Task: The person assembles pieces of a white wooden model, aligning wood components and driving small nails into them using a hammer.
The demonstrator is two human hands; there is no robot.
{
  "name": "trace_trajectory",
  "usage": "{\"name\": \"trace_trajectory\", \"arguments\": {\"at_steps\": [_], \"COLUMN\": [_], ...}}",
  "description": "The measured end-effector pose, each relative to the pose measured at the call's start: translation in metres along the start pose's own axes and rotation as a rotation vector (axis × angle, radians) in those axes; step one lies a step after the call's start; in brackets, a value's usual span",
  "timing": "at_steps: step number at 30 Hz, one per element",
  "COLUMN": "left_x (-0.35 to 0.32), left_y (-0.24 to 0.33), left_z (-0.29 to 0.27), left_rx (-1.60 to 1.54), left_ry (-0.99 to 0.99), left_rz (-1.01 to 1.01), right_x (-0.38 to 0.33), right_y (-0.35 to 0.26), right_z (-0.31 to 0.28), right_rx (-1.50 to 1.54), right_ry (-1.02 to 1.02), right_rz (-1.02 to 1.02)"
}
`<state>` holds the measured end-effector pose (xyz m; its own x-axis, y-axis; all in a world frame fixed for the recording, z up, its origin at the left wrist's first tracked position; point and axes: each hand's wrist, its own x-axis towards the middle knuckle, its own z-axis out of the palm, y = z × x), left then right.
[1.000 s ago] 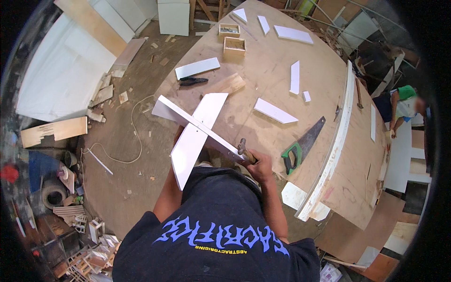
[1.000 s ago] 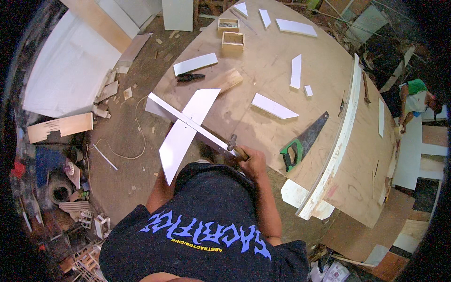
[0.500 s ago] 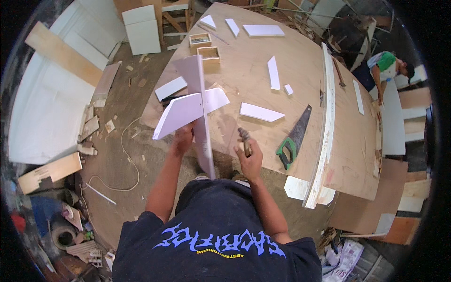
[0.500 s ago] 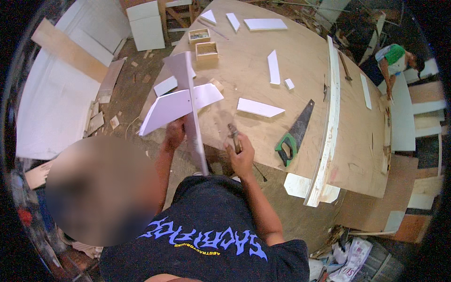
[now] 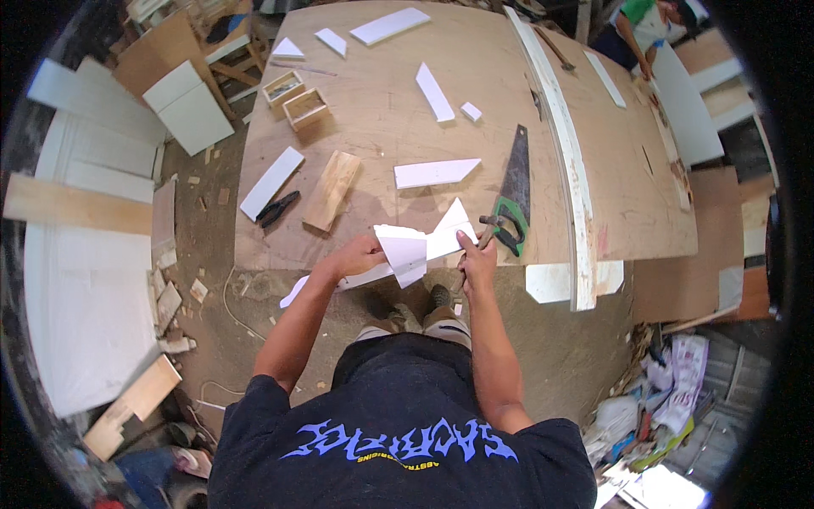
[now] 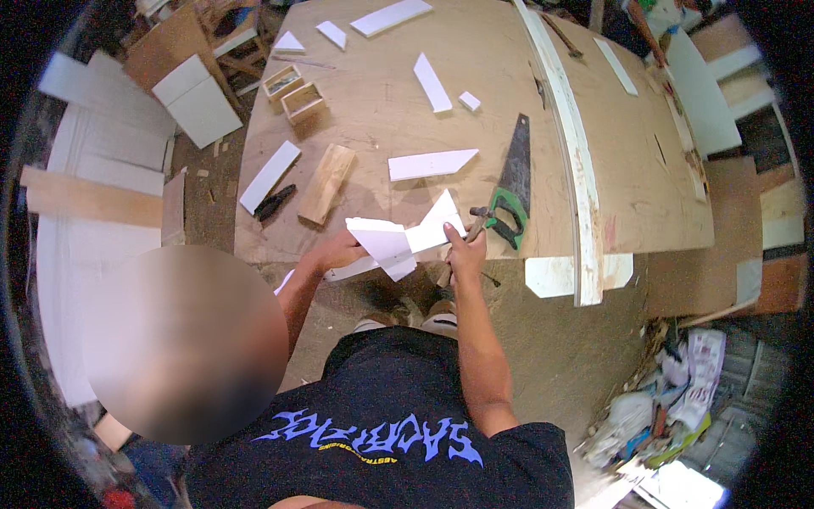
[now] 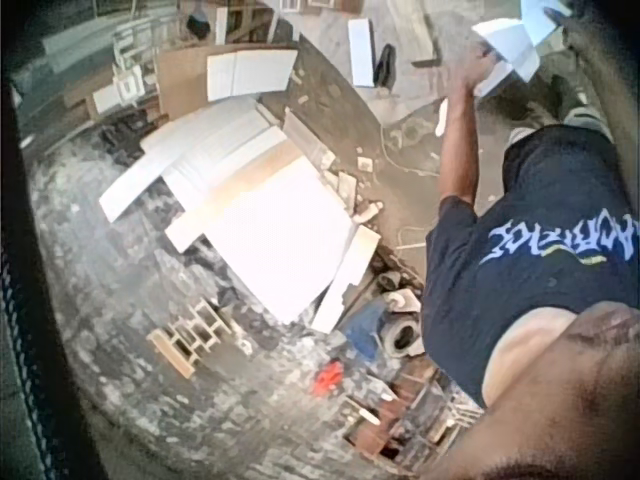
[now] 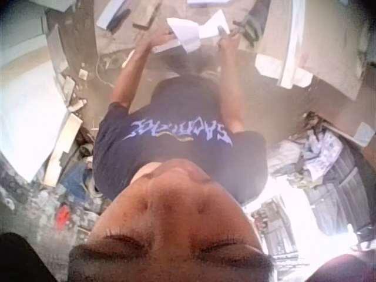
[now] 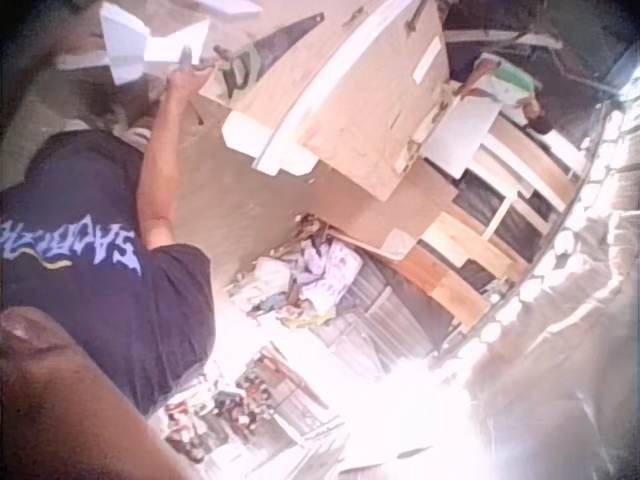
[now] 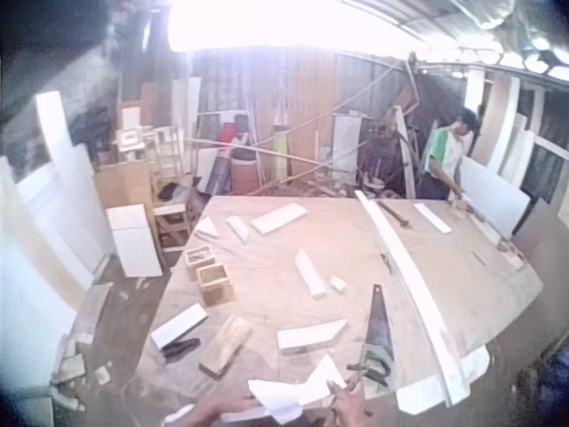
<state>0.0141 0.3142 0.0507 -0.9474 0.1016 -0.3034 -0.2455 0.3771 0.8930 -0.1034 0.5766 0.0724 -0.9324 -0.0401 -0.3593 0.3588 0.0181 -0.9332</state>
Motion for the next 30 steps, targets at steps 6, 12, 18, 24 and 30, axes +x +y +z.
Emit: {"name": "trace_trajectory", "arguments": {"at_steps": [6, 12, 18, 24, 30], "left_x": [0.013, 0.006, 0.009, 0.015, 0.022], "left_y": [-0.032, -0.039, -0.071, -0.09, -0.095], "left_z": [0.023, 0.042, 0.059, 0.067, 0.075], "left_rx": [0.344, 0.619, 0.653, 0.84, 0.847], "left_ry": [-0.058, 0.025, 0.124, 0.171, 0.186], "left_rz": [0.161, 0.245, 0.424, 0.606, 0.626], "right_x": [-0.009, -0.012, -0.008, -0.012, -0.074], "right_y": [0.066, 0.121, 0.162, 0.186, 0.239], "right_z": [-0.009, -0.013, -0.018, -0.022, -0.015], "right_rx": [0.152, 0.279, 0.133, 0.051, -0.099], "right_ry": [0.28, 0.436, 0.553, 0.616, 0.601], "right_rz": [0.035, 0.025, -0.031, -0.228, -0.322]}}
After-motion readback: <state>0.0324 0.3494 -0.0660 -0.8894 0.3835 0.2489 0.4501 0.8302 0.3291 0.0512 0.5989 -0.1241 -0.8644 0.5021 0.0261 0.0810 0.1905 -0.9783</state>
